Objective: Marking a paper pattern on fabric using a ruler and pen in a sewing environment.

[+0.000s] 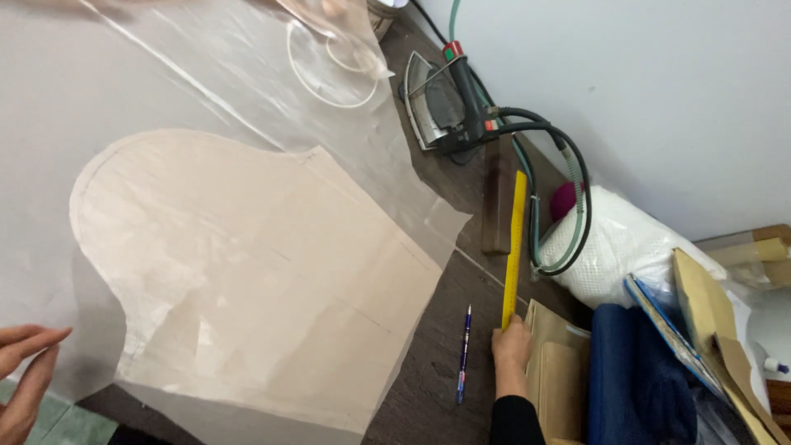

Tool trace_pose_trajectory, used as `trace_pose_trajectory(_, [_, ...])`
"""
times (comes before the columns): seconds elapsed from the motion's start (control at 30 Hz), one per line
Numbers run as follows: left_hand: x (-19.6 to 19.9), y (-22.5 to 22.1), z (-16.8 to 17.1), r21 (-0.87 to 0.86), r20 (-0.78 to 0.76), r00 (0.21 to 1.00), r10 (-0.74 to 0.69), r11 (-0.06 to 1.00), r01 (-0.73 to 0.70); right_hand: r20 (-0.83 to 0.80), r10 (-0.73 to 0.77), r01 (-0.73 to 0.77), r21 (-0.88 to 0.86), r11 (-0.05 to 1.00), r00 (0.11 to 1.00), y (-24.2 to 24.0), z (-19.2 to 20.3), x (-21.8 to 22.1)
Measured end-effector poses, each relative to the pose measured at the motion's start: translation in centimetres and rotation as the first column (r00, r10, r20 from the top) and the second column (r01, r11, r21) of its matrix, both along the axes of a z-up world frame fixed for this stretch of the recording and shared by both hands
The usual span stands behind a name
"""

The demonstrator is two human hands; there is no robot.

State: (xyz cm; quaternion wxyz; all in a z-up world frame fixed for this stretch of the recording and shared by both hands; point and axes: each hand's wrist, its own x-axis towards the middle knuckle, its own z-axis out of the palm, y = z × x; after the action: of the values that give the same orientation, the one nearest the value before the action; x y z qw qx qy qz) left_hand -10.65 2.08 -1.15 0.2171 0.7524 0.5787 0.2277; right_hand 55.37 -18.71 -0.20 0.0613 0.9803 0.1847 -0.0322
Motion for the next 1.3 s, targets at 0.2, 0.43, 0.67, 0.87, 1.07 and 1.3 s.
trace_pose_trajectory(0.2, [1.0, -0.3, 1.0, -0.042, 0.258, 0.966, -0.008, 0.999, 0.019, 0.062, -0.042, 0.045, -0.04, 0.998, 0.997, -1.5, -1.2, 1.9])
trace_pose_trajectory(0.43, [1.2, 0.5, 3.6, 0.001, 0.19, 0.98, -0.057, 0.998, 0.058, -0.06, -0.214, 0.221, 0.189, 0.957, 0.975, -3.7, 3.3, -4.1])
trace_pose_trajectory(0.67, [1.7, 1.3, 6.6, 0.209, 0.102, 0.981, -0.167, 0.967, 0.143, 0.166, -0.181, 0.054, 0.577, 0.815, 0.969, -4.7, 3.3, -9.3])
trace_pose_trajectory(0.87, [2.7, 2.8, 9.5, 0.346, 0.115, 0.966, -0.233, 0.921, 0.181, 0.161, 0.15, -0.219, 0.771, 0.598, 0.976, -1.7, 5.4, -16.7])
trace_pose_trajectory(1.07, [2.9, 5.9, 9.6, 0.48, -0.26, 0.933, -0.249, 0.805, 0.349, -0.01, 0.723, -0.536, 0.665, 0.521, 0.691, 2.3, 8.6, -24.4])
trace_pose_trajectory(1.3, [2.3, 9.2, 8.1, 0.344, -0.382, 0.819, -0.429, 0.756, 0.557, -0.114, 0.773, -0.479, 0.726, 0.494, 0.624, 3.2, 9.7, -31.2])
